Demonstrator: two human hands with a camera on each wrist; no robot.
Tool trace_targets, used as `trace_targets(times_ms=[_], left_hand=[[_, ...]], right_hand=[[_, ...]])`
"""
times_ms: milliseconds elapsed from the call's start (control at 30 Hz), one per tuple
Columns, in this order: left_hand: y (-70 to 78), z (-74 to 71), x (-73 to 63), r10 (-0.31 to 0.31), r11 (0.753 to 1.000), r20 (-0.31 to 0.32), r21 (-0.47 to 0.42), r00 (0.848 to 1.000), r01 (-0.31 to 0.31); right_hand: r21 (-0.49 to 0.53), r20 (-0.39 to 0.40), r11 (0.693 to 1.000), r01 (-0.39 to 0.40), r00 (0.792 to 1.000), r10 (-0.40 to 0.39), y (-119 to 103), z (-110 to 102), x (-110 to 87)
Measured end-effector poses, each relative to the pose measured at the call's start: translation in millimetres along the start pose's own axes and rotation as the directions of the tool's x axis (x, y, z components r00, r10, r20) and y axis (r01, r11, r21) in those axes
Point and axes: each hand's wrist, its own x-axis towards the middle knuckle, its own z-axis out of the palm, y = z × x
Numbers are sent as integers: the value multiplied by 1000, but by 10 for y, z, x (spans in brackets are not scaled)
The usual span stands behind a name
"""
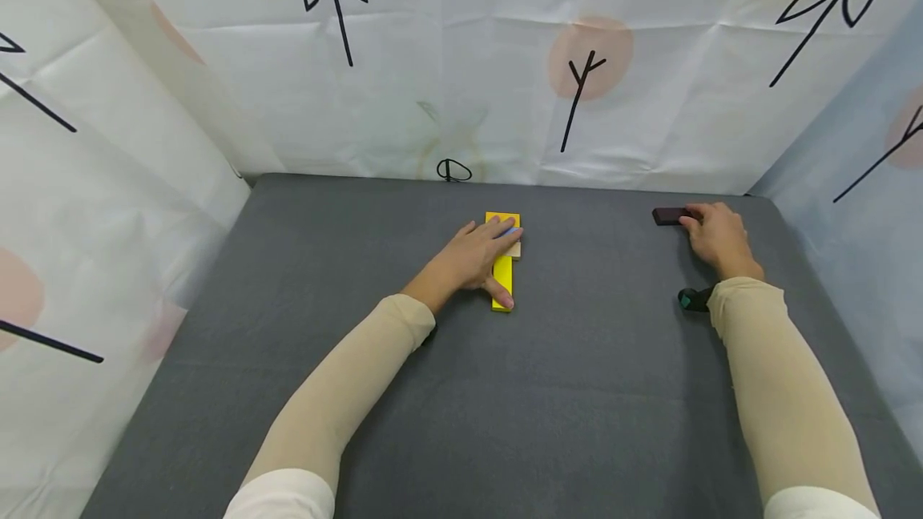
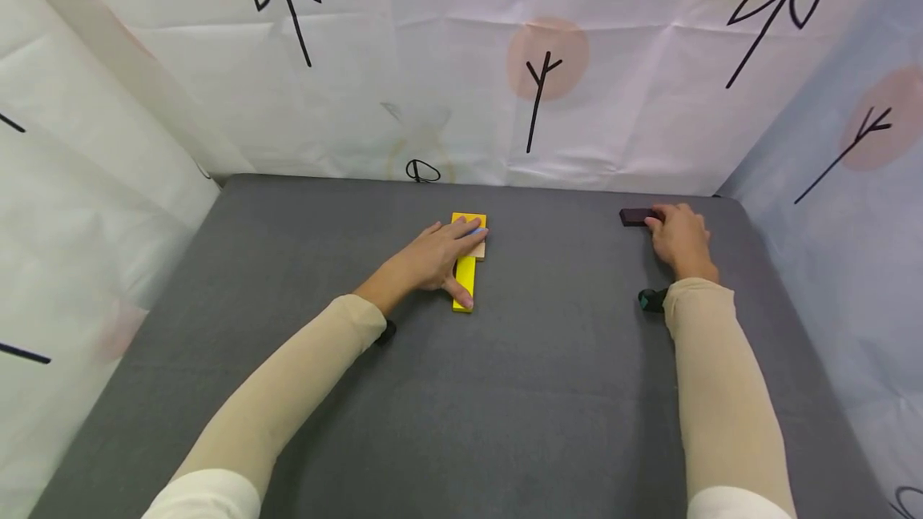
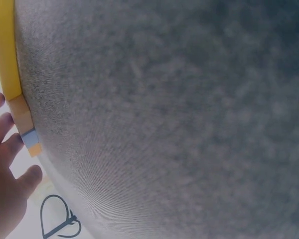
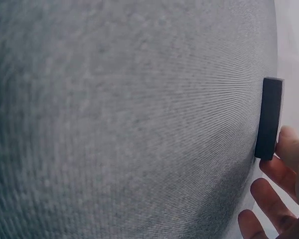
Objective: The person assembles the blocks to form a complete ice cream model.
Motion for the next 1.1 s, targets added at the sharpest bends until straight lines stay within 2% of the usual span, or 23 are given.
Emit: trace_targets(times_ms=[233, 500, 700, 867, 1100], left_hand=[[3, 6, 7, -13, 1000, 3, 4, 1000, 13], [-7, 30, 4, -7, 1000, -14, -23, 1000, 7], [-13, 36, 4, -4, 999, -13, -45, 1000, 4], [-18, 33, 0, -6, 998, -2, -67, 1000, 6], [-28, 51, 25, -1, 998, 0, -65, 1000, 1]], right_hand=[[58, -40, 998, 10, 999, -8, -15, 25, -6], [171, -56, 983, -69, 995, 80, -48, 74, -27], [209, -5, 973, -94, 995, 97, -92, 73, -40], [251, 61, 956, -153, 988, 142, -171, 69, -26], [253, 69, 957, -144, 989, 131, -227, 102, -17]])
